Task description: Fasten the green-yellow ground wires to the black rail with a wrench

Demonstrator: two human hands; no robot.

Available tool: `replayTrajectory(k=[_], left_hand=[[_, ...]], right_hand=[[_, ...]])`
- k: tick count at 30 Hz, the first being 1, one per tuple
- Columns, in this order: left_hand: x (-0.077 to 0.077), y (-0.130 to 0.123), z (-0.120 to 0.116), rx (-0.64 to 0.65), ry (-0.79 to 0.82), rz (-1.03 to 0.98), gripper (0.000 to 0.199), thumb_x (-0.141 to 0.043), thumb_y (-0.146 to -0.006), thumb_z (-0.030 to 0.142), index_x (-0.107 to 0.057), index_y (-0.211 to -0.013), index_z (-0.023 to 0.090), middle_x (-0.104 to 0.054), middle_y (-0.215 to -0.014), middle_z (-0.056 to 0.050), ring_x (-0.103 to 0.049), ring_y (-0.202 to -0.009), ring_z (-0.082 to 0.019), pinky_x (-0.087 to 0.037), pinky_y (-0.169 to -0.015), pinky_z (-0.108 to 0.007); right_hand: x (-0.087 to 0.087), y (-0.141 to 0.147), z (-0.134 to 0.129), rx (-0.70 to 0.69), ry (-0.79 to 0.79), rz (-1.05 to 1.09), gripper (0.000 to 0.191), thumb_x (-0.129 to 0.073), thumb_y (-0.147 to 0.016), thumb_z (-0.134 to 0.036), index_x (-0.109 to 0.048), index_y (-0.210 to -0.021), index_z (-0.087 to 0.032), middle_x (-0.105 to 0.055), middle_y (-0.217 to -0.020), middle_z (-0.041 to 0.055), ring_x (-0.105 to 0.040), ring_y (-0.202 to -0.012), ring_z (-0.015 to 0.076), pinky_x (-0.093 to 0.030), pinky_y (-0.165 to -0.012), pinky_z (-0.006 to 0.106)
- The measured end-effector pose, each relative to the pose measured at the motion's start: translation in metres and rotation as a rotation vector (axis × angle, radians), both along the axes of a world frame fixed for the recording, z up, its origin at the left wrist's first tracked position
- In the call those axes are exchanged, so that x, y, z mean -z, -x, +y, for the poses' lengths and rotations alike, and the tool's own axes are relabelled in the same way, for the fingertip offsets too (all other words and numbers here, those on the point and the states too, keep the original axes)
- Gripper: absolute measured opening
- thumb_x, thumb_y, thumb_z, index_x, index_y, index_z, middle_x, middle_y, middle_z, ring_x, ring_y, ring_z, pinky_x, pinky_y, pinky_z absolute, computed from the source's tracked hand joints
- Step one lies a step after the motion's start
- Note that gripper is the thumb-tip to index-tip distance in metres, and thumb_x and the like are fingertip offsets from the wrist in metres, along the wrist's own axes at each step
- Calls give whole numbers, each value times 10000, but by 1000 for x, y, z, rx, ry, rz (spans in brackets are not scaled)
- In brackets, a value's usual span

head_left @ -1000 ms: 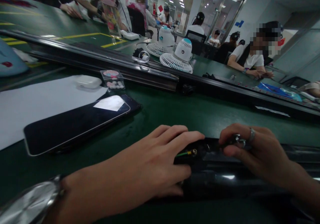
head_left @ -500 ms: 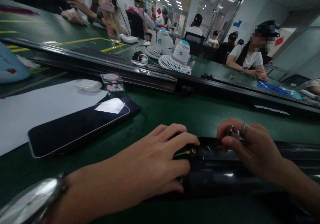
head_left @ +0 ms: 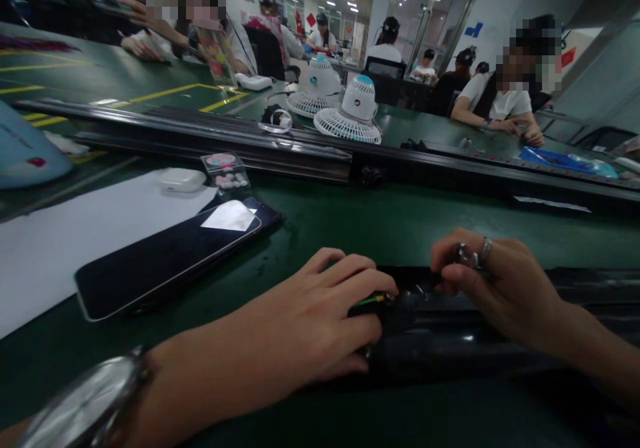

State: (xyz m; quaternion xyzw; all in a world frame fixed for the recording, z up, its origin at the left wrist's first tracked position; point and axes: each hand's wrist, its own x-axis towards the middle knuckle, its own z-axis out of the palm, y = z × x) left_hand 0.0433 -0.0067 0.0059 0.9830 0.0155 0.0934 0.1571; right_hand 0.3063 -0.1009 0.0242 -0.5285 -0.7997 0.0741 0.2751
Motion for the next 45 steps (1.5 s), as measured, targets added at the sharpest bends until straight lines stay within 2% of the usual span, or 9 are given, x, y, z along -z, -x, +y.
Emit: replayTrajectory(k=[5, 9, 16, 20, 25, 28, 34, 39, 45], left_hand=[[-5, -1, 0, 26, 42, 63, 117, -591, -1009, 162, -674, -979, 238, -510, -1456, -38, -377, -1395, -282, -281, -1143, -485], [-5, 0, 3, 38, 112, 52, 140, -653, -987, 188, -660, -1096, 276, -504, -1452, -17, -382, -1379, -260, -270, -1147, -459], [-1, -2, 2, 46, 13, -2, 80, -611, -1019, 187, -651, -955, 214, -559, -1391, -32, -420, -1339, -266, -292, -1098, -439], [-2, 0, 4, 59, 65, 10, 108, -626, -997, 144, -655, -1025, 244, -559, -1378, -10, -409, -1344, -254, -287, -1091, -420], [-2, -1, 4, 23, -17, -17, 125, -713, -969, 282, -667, -1068, 220, -602, -1326, -48, -474, -1291, -280, -306, -1072, -428], [-6, -3, 2, 17, -53, -25, 66, -638, -1008, 214, -679, -958, 201, -614, -1293, -49, -486, -1264, -275, -308, -1050, -428], [-15, -2, 2, 24, 10, 67, 135, -608, -1007, 143, -684, -1033, 251, -581, -1351, -3, -454, -1290, -251, -252, -1048, -421], [-13, -3, 4, -8, -35, 55, 57, -674, -998, 274, -678, -1054, 270, -591, -1321, -8, -470, -1263, -269, -238, -1044, -448], [-19, -11, 4, 23, -40, 97, 173, -567, -1024, 164, -689, -951, 262, -612, -1279, -2, -491, -1220, -271, -294, -994, -436]], right_hand=[[4, 0, -1, -8, 3, -6, 223, -469, -1077, -359, -581, -948, -216, -606, -695, -50, -572, -554, 89, -393, -550, 225], [7, -1, -1, -2, 10, 16, 245, -466, -1075, -378, -590, -945, -212, -614, -710, -37, -578, -564, 100, -394, -551, 236], [7, 1, 2, -4, 22, 56, 219, -479, -1076, -333, -580, -929, -207, -605, -690, -58, -572, -569, 80, -397, -565, 208], [8, 1, 3, -22, 28, 65, 218, -476, -1080, -317, -580, -935, -191, -589, -681, -65, -559, -576, 71, -389, -576, 194], [9, 3, 3, -36, 12, 76, 251, -449, -1090, -294, -591, -929, -165, -585, -691, -57, -553, -581, 60, -381, -585, 181], [8, 4, 4, -49, 11, 81, 243, -448, -1089, -269, -588, -924, -159, -582, -703, -55, -562, -597, 59, -386, -603, 177], [6, 6, 6, -60, -28, 49, 251, -434, -1091, -237, -587, -910, -154, -559, -707, -47, -529, -583, 74, -366, -594, 206], [8, 7, 8, -61, -56, 37, 358, -405, -1108, -313, -613, -881, -129, -566, -698, -31, -504, -570, 87, -348, -586, 229], [9, 6, 10, -6, 1, 7, 432, -378, -1107, -398, -642, -895, -129, -606, -710, -3, -554, -607, 125, -326, -597, 259]])
